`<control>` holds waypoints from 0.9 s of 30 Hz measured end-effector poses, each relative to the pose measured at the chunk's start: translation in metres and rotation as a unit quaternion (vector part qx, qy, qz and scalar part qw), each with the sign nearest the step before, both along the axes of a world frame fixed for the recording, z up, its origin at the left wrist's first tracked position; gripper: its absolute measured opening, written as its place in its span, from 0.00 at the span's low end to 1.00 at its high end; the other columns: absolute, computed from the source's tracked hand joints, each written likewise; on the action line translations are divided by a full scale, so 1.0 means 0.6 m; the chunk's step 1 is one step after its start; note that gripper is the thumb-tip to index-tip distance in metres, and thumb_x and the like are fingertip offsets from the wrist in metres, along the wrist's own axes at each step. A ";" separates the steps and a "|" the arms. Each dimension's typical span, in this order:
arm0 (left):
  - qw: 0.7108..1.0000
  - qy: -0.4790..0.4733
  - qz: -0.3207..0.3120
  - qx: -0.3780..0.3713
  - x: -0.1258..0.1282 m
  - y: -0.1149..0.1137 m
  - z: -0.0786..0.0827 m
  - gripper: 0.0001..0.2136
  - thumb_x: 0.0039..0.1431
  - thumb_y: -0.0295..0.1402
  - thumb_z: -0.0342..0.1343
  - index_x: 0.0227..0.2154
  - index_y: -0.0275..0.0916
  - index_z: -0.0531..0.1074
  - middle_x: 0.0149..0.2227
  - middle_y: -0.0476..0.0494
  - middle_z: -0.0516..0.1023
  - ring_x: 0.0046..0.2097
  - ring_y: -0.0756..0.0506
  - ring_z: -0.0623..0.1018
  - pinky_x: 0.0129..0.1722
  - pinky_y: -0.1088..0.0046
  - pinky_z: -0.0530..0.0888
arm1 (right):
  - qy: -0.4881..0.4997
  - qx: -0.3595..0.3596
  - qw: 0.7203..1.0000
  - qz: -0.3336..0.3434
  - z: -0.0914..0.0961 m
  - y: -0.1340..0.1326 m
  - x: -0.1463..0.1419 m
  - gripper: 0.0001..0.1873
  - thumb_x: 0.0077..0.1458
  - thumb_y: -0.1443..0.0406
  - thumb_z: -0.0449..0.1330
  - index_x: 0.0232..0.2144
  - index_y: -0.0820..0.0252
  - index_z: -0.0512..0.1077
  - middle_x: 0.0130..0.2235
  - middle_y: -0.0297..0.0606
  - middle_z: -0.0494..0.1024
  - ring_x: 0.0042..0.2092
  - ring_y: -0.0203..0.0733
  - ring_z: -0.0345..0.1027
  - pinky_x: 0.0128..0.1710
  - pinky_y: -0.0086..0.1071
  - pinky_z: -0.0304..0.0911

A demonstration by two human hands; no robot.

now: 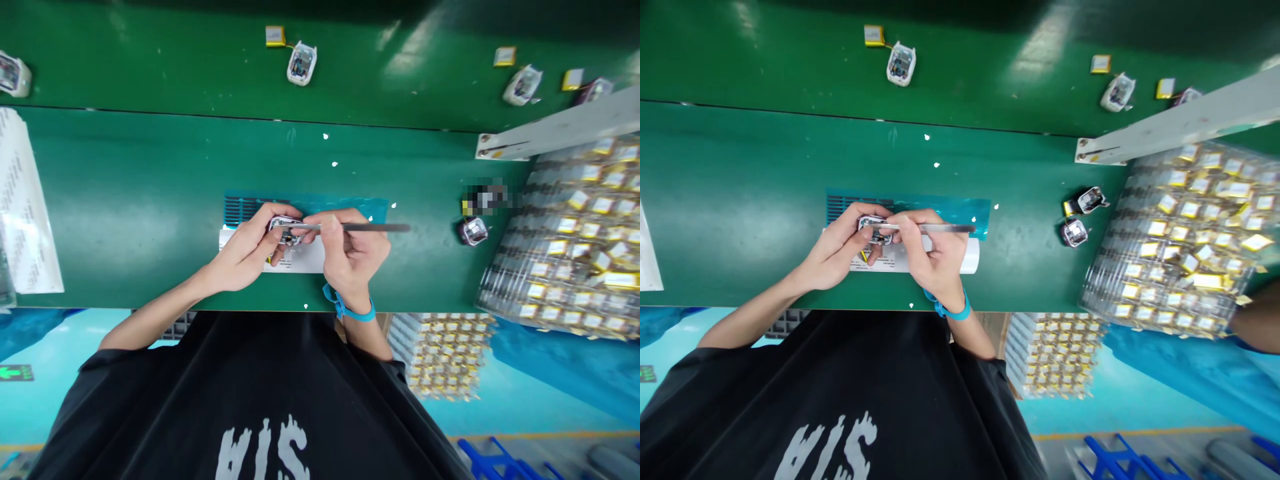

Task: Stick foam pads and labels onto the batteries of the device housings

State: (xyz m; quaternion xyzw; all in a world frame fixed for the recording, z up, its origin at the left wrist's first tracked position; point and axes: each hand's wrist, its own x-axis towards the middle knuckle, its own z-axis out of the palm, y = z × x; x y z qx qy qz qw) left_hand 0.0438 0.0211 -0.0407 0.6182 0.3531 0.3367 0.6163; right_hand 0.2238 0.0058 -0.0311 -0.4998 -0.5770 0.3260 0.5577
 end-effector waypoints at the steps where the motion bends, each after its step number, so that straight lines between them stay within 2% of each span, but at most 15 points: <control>1: 1.000 0.016 0.009 0.013 -0.003 0.002 0.001 0.11 0.78 0.38 0.45 0.54 0.39 0.65 0.30 0.51 0.73 0.25 0.51 0.73 0.28 0.73 0.73 | 0.010 0.024 1.000 -0.018 0.002 0.000 0.007 0.13 0.72 0.59 0.57 0.38 0.54 0.80 0.34 0.30 0.85 0.30 0.34 0.80 0.30 0.30 0.74; 4: 0.996 0.056 0.047 0.052 -0.015 0.009 0.006 0.12 0.78 0.38 0.46 0.56 0.39 0.66 0.31 0.50 0.76 0.28 0.50 0.76 0.33 0.72 0.74 | -0.001 0.062 0.997 -0.050 0.012 0.003 0.038 0.12 0.72 0.57 0.58 0.41 0.51 0.81 0.36 0.31 0.85 0.32 0.36 0.80 0.33 0.35 0.75; 7: 0.988 0.098 0.069 0.094 -0.025 0.016 0.011 0.12 0.77 0.38 0.46 0.54 0.38 0.68 0.38 0.45 0.81 0.35 0.48 0.80 0.39 0.70 0.75 | -0.115 0.020 0.993 0.028 0.013 0.009 0.072 0.09 0.69 0.61 0.60 0.41 0.50 0.82 0.38 0.32 0.87 0.36 0.39 0.80 0.40 0.39 0.76; 9: 0.978 0.146 0.052 0.137 -0.028 0.020 0.012 0.12 0.77 0.37 0.45 0.52 0.38 0.69 0.43 0.42 0.83 0.41 0.46 0.82 0.43 0.68 0.75 | -0.158 -0.016 0.985 0.073 0.002 0.013 0.087 0.09 0.68 0.63 0.61 0.40 0.51 0.82 0.39 0.33 0.87 0.38 0.40 0.81 0.41 0.39 0.76; 11: 0.961 0.193 0.013 0.197 -0.028 0.022 0.009 0.13 0.77 0.35 0.43 0.51 0.37 0.71 0.47 0.39 0.83 0.48 0.42 0.82 0.49 0.64 0.74 | -0.165 -0.037 0.981 0.093 -0.014 0.017 0.093 0.09 0.68 0.63 0.61 0.40 0.53 0.83 0.39 0.34 0.87 0.39 0.41 0.81 0.40 0.38 0.75; 13: 0.939 0.232 -0.023 0.253 -0.027 0.022 0.002 0.14 0.76 0.34 0.42 0.50 0.36 0.71 0.49 0.36 0.82 0.51 0.39 0.80 0.52 0.59 0.72 | -0.169 -0.043 0.979 0.110 -0.030 0.019 0.095 0.09 0.68 0.63 0.61 0.40 0.53 0.83 0.39 0.35 0.87 0.40 0.41 0.81 0.42 0.39 0.75; 17: 0.905 0.286 -0.057 0.310 -0.024 0.023 -0.016 0.14 0.76 0.33 0.41 0.50 0.35 0.71 0.49 0.34 0.82 0.49 0.37 0.79 0.49 0.58 0.70 | -0.167 -0.036 0.976 0.135 -0.044 0.021 0.097 0.09 0.68 0.63 0.61 0.42 0.51 0.83 0.42 0.34 0.88 0.42 0.41 0.81 0.45 0.41 0.75; 23: 0.882 0.295 -0.085 0.358 -0.017 0.030 -0.033 0.13 0.73 0.29 0.42 0.52 0.38 0.70 0.51 0.38 0.82 0.50 0.38 0.77 0.48 0.60 0.66 | -0.192 0.028 0.966 0.173 -0.059 0.025 0.101 0.10 0.69 0.65 0.61 0.46 0.53 0.83 0.46 0.37 0.87 0.49 0.43 0.81 0.51 0.42 0.76; 27: 0.863 0.315 -0.092 0.385 -0.013 0.035 -0.042 0.15 0.72 0.27 0.40 0.51 0.37 0.71 0.46 0.36 0.82 0.48 0.37 0.77 0.46 0.60 0.66 | -0.254 0.087 0.945 0.188 -0.073 0.021 0.101 0.13 0.69 0.69 0.59 0.49 0.54 0.81 0.46 0.36 0.87 0.47 0.43 0.81 0.46 0.41 0.79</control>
